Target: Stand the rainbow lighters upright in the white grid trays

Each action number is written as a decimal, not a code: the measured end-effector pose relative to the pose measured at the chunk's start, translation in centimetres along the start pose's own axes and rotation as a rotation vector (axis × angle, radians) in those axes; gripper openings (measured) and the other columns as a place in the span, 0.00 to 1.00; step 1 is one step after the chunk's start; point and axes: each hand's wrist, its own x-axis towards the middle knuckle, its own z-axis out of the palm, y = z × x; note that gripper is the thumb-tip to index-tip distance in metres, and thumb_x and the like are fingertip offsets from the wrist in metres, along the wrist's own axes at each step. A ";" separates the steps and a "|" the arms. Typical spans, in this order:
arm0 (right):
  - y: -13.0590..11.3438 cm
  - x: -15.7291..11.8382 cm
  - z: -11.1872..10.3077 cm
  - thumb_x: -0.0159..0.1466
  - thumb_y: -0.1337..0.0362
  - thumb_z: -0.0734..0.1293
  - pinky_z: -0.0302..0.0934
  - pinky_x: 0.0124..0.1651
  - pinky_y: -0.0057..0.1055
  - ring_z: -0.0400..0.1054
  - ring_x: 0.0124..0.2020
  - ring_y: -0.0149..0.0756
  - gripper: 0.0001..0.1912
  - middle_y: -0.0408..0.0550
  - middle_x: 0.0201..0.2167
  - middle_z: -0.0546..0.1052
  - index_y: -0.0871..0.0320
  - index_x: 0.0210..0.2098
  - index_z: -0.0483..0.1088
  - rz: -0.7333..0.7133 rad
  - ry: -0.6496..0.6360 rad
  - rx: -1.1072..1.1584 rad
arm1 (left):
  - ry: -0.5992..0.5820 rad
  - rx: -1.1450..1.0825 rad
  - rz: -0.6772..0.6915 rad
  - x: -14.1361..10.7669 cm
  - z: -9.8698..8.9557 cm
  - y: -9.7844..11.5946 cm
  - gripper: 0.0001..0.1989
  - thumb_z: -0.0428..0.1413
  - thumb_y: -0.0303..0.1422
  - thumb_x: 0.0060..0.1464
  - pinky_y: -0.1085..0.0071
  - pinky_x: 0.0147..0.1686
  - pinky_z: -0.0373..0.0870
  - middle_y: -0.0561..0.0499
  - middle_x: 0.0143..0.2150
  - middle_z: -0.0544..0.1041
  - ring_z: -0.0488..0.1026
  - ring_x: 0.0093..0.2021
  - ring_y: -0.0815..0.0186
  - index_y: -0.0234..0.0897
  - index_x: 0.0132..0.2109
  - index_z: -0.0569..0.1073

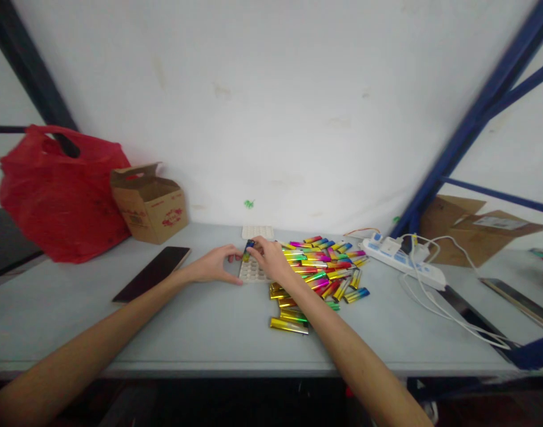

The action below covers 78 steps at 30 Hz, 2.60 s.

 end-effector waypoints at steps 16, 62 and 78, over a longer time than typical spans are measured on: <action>-2.1 -3.1 -5.7 0.69 0.57 0.67 0.65 0.54 0.40 0.74 0.47 0.43 0.13 0.53 0.46 0.80 0.55 0.51 0.73 -0.065 -0.026 -0.174 | -0.042 0.026 0.010 0.1 -0.4 0.1 0.39 0.66 0.59 0.39 0.65 0.48 0.69 0.47 0.46 0.75 0.73 0.46 0.56 0.38 0.53 0.75; -2.0 -3.6 -2.5 0.67 0.34 0.56 0.37 0.20 0.27 0.42 0.16 0.26 0.34 0.35 0.14 0.50 0.56 0.20 0.61 0.425 0.053 0.595 | -0.080 0.035 0.013 0.0 -0.8 0.8 0.39 0.66 0.59 0.40 0.64 0.46 0.69 0.45 0.46 0.74 0.72 0.45 0.55 0.35 0.51 0.75; -1.0 -3.5 -2.6 0.68 0.39 0.55 0.39 0.22 0.29 0.43 0.16 0.28 0.31 0.36 0.15 0.51 0.55 0.20 0.60 0.455 0.062 0.560 | -0.106 0.044 0.013 0.0 -1.0 1.0 0.37 0.65 0.59 0.42 0.64 0.47 0.68 0.45 0.47 0.74 0.71 0.46 0.56 0.36 0.52 0.74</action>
